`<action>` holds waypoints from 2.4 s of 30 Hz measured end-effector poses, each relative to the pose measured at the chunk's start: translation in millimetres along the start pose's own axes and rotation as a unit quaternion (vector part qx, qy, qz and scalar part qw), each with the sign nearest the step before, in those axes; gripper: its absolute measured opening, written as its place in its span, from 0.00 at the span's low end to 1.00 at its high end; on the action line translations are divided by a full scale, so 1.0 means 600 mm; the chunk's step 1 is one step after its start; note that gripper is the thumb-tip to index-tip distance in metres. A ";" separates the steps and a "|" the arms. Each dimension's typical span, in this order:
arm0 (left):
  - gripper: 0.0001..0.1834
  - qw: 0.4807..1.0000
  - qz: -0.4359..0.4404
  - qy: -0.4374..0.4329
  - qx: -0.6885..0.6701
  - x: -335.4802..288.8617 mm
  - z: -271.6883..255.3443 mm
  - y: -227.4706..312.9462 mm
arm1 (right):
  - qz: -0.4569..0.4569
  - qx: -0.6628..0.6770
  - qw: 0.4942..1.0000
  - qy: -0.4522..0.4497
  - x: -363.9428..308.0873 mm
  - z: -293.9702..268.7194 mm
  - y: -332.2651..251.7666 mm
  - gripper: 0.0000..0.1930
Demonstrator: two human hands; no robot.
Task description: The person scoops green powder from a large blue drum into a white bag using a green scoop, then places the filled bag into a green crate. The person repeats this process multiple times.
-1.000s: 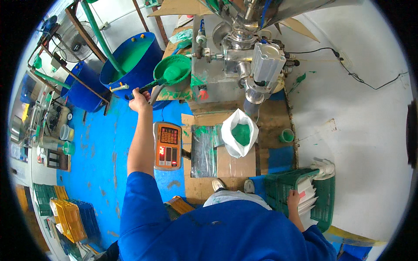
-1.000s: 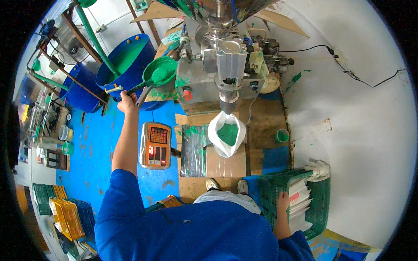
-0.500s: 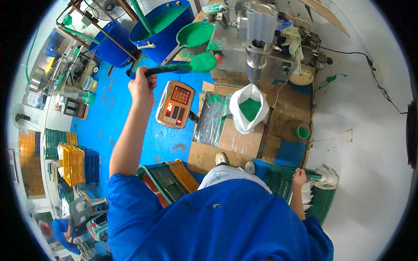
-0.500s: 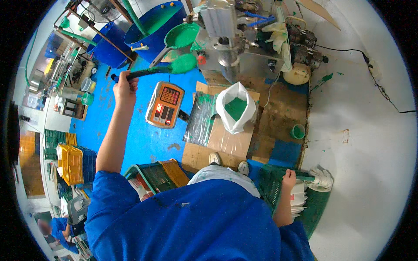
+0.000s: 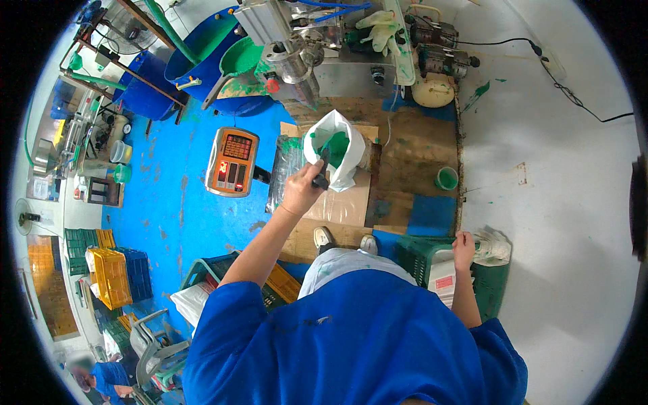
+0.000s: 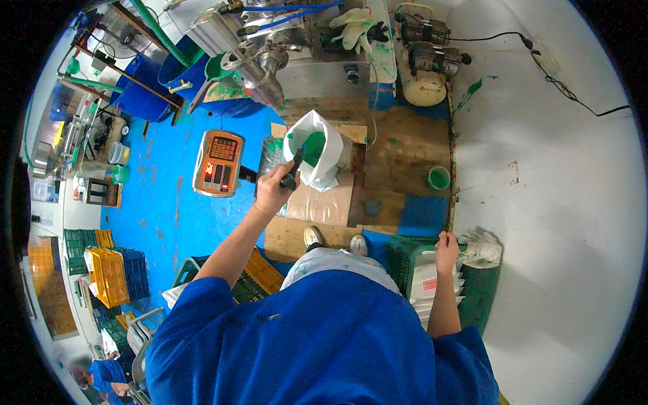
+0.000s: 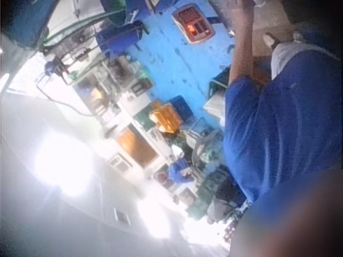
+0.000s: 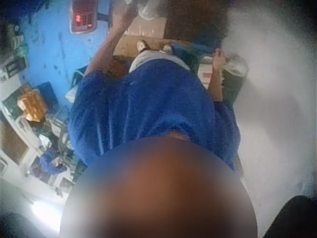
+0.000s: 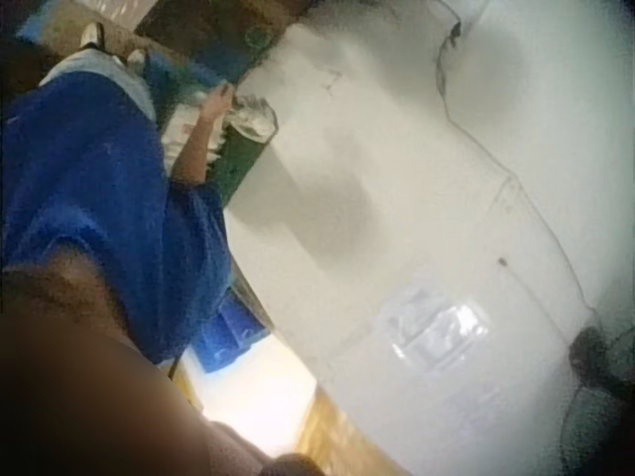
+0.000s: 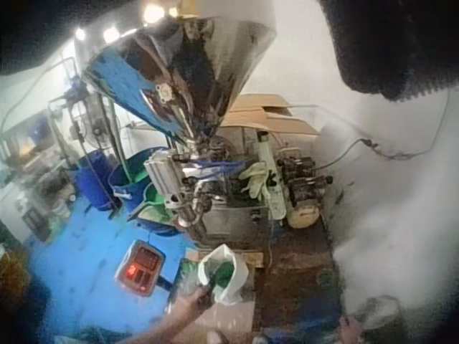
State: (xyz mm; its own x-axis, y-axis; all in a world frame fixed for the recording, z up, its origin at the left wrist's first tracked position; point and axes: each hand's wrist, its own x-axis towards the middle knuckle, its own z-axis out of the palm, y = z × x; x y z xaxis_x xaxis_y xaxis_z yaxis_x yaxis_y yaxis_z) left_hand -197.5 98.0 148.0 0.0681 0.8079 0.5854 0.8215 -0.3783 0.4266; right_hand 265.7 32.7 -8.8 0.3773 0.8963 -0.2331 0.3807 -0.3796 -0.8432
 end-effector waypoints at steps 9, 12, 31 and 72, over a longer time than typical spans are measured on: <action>0.13 0.992 -0.111 0.061 0.009 -0.021 -0.025 0.056 | -0.003 -0.013 0.998 -0.054 -0.008 -0.001 -0.017 0.13; 0.08 0.850 -0.424 0.186 -0.253 -0.024 -0.045 0.060 | 0.019 -0.005 0.996 -0.084 -0.007 0.028 -0.033 0.13; 0.14 0.942 -0.239 0.164 -0.168 0.301 -0.266 -0.455 | -0.002 0.061 0.986 -0.152 0.048 0.347 -0.247 0.11; 0.14 0.503 -0.343 0.562 -0.559 -0.451 -0.470 0.196 | 0.008 0.144 0.535 -0.832 -0.565 0.564 -0.658 0.05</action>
State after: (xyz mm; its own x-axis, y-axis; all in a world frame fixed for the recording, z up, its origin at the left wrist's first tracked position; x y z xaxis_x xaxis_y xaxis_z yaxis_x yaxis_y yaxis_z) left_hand -278.7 -292.5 234.3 -0.8945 0.3931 -0.2129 -0.4424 -0.7101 0.5478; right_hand -298.2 -43.5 239.0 -0.9876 -0.0528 -0.1477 0.1520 -0.5543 -0.8183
